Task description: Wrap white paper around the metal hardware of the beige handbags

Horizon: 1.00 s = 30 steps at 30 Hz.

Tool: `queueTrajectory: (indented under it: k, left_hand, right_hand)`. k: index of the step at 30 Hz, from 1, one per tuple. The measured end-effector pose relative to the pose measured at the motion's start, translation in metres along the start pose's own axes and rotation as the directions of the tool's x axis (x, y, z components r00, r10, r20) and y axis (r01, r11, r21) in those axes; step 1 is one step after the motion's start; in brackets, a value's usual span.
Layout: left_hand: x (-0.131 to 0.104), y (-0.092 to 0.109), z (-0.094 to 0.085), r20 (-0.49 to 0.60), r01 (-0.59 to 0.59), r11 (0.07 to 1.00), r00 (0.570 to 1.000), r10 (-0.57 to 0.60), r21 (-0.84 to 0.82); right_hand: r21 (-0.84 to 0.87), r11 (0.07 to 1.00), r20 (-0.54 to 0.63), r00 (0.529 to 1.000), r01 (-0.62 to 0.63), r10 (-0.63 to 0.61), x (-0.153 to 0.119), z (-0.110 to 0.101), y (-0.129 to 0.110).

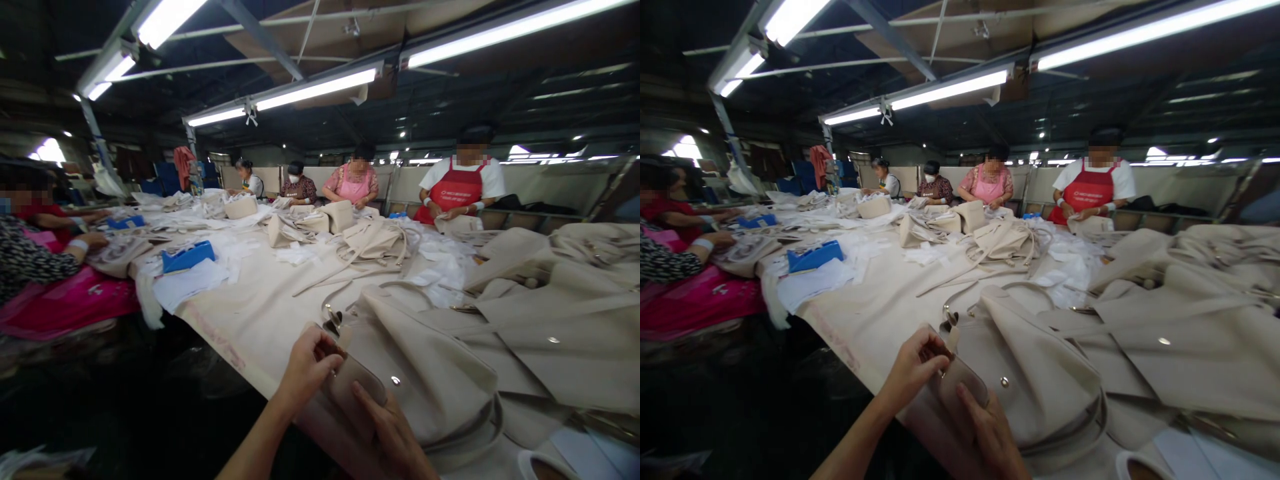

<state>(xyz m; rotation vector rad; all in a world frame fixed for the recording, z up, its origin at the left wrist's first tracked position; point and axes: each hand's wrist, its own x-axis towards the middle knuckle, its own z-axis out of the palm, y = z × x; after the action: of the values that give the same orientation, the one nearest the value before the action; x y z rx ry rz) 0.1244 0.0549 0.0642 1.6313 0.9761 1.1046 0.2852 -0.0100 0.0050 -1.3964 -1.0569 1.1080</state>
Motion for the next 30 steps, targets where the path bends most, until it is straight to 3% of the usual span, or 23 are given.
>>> queueTrajectory:
  k: [2, 6, 11, 14, 16, 19, 22, 24, 26, 30]
  left_hand:
    - [0.006, 0.004, -0.004, 0.033, 0.008, 1.000, 0.999, -0.008, 0.000]
    - [0.013, 0.012, -0.008, 0.041, -0.050, 0.971, 0.998, 0.041, 0.234]
    - [0.005, 0.002, 0.001, 0.098, -0.244, 0.770, 0.968, 0.232, 0.590]
    - [-0.008, -0.014, 0.010, 0.142, -0.337, 0.696, 0.936, 0.323, 0.634]
    - [-0.015, -0.022, 0.015, 0.113, -0.342, 0.742, 0.933, 0.342, 0.577]
    - [-0.018, -0.023, 0.019, -0.008, -0.251, 0.868, 0.960, 0.281, 0.428]
    - [-0.015, -0.014, 0.021, -0.095, -0.074, 0.973, 0.991, 0.097, 0.219]
    - [-0.012, -0.008, 0.021, -0.118, 0.031, 0.992, 0.993, -0.016, 0.126]
    - [-0.011, -0.005, 0.025, -0.147, 0.042, 0.984, 0.989, -0.016, 0.176]
    - [-0.017, -0.004, 0.043, -0.151, -0.069, 0.903, 0.978, 0.145, 0.423]
  right_hand:
    - [-0.038, 0.999, -0.039, 0.999, -0.018, 0.017, 0.001, -0.001, 0.003]
    - [-0.039, 0.999, -0.001, 1.000, -0.010, 0.010, -0.001, -0.001, -0.004]
    - [0.037, 0.999, 0.027, 1.000, -0.005, 0.004, -0.001, 0.002, -0.013]
    - [0.085, 0.996, 0.070, 0.997, 0.017, -0.023, 0.001, 0.005, -0.014]
    - [0.088, 0.996, 0.070, 0.997, 0.031, -0.037, 0.001, 0.007, -0.015]
    - [0.072, 0.997, 0.035, 0.999, 0.005, -0.007, 0.001, 0.007, -0.017]
    - [0.064, 0.998, 0.024, 1.000, -0.007, 0.006, 0.000, 0.006, -0.019]
    - [0.068, 0.997, 0.049, 0.998, 0.025, -0.029, -0.001, 0.008, -0.020]
    - [0.091, 0.994, 0.094, 0.993, 0.067, -0.076, -0.001, 0.010, -0.019]
    - [0.080, 0.993, 0.077, 0.993, 0.081, -0.088, 0.002, 0.008, -0.010]
